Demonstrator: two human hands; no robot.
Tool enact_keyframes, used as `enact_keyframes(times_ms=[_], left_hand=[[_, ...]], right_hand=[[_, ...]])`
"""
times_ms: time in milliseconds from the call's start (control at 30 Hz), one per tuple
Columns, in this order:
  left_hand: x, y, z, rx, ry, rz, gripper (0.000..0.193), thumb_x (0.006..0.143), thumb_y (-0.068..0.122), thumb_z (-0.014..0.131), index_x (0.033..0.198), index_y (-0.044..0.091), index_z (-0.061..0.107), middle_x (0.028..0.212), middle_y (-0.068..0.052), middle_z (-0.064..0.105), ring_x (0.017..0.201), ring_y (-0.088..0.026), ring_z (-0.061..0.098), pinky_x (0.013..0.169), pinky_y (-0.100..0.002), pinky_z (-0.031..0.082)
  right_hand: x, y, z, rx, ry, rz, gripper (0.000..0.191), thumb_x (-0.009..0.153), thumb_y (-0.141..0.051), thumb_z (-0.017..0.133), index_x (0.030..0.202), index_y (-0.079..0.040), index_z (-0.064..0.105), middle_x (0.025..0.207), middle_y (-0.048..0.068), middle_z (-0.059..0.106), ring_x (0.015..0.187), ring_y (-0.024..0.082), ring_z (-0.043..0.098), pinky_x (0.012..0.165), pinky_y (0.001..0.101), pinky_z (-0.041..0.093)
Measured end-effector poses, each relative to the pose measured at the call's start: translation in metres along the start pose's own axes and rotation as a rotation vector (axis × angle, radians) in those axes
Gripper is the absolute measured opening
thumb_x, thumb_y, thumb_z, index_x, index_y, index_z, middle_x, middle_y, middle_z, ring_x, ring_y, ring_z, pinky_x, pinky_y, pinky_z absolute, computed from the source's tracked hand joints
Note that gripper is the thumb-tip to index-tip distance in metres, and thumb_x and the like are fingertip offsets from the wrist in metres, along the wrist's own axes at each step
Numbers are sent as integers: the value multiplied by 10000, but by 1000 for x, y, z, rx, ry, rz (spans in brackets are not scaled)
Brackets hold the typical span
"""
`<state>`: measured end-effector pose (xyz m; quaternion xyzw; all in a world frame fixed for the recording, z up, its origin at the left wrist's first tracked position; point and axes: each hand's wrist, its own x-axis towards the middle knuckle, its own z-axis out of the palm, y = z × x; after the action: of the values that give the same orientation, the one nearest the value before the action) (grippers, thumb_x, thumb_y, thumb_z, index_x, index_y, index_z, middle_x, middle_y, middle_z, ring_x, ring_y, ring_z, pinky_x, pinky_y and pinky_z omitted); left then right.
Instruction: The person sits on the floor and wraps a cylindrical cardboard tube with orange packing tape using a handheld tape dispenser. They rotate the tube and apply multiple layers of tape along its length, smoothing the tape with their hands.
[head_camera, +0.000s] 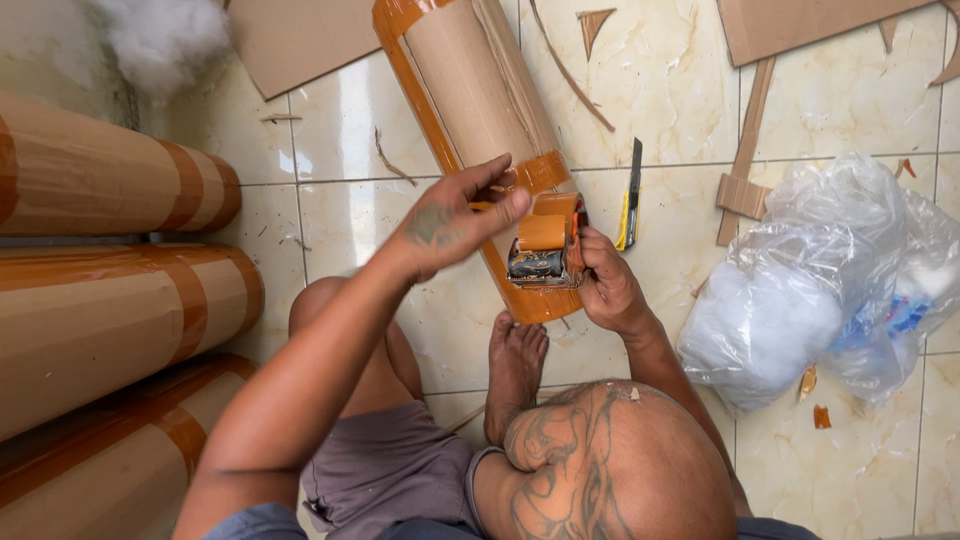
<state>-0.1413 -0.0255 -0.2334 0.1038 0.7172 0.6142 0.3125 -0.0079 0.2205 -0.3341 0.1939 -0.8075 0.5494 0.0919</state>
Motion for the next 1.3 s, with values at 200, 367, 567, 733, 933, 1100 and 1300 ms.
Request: enact_keyframes(times_ms=[200,367,567,733,933,1100,1300], left_hand=[[12,4,-22,-150,-415,-262,740,805,498,780,1292,-55,708,1073,-125,753,891,-175,671,818,-306,590],[2,3,-29,-319,-408,-426,532,783,360,815,1189,29,722,1013,-43,763,902,-125,704,785,-286,603],[0,18,-27,-168,-327,-400,299,816,276,822,1014,57,770,919,-29,756,824,-111,680,687,-284,576],[11,35,-32,-11,-237,-303,178,853,233,798,873,72,726,817,-5,728,773,-95,689,666,-259,605],[43,40,-41,221,-76,-85,184,929,205,754,867,42,696,727,-22,676,647,-111,619,604,-270,554],[80,31,-55,364,25,-80,209,953,194,735,846,18,698,727,-52,698,630,-102,637,596,-277,555],[147,14,-80,520,183,1,207,951,196,757,837,30,708,738,-54,700,640,-112,630,589,-296,536]], right_hand=[[-6,-3,6,23,-42,12,354,871,186,569,1155,-24,594,1186,111,625,1272,353,573,1121,428,449],[-6,-5,11,15,-32,-6,334,876,171,613,1146,-21,574,1170,109,621,1274,366,571,1121,431,450],[-3,-11,13,37,-20,25,267,939,96,655,1156,-36,575,1192,117,611,1267,341,577,1100,414,470],[-2,-19,14,33,-2,78,269,989,-32,668,1227,-1,549,1216,152,588,1228,312,576,1082,395,465],[9,-37,22,205,62,336,429,1072,-147,565,1441,41,455,1310,192,585,1219,264,576,1088,354,455],[40,-46,31,38,151,227,617,1094,-190,539,1603,46,282,1567,271,474,1464,325,495,1217,395,392],[94,-36,36,-28,279,241,870,892,-174,817,1567,44,314,1427,271,603,1299,342,640,1079,384,525]])
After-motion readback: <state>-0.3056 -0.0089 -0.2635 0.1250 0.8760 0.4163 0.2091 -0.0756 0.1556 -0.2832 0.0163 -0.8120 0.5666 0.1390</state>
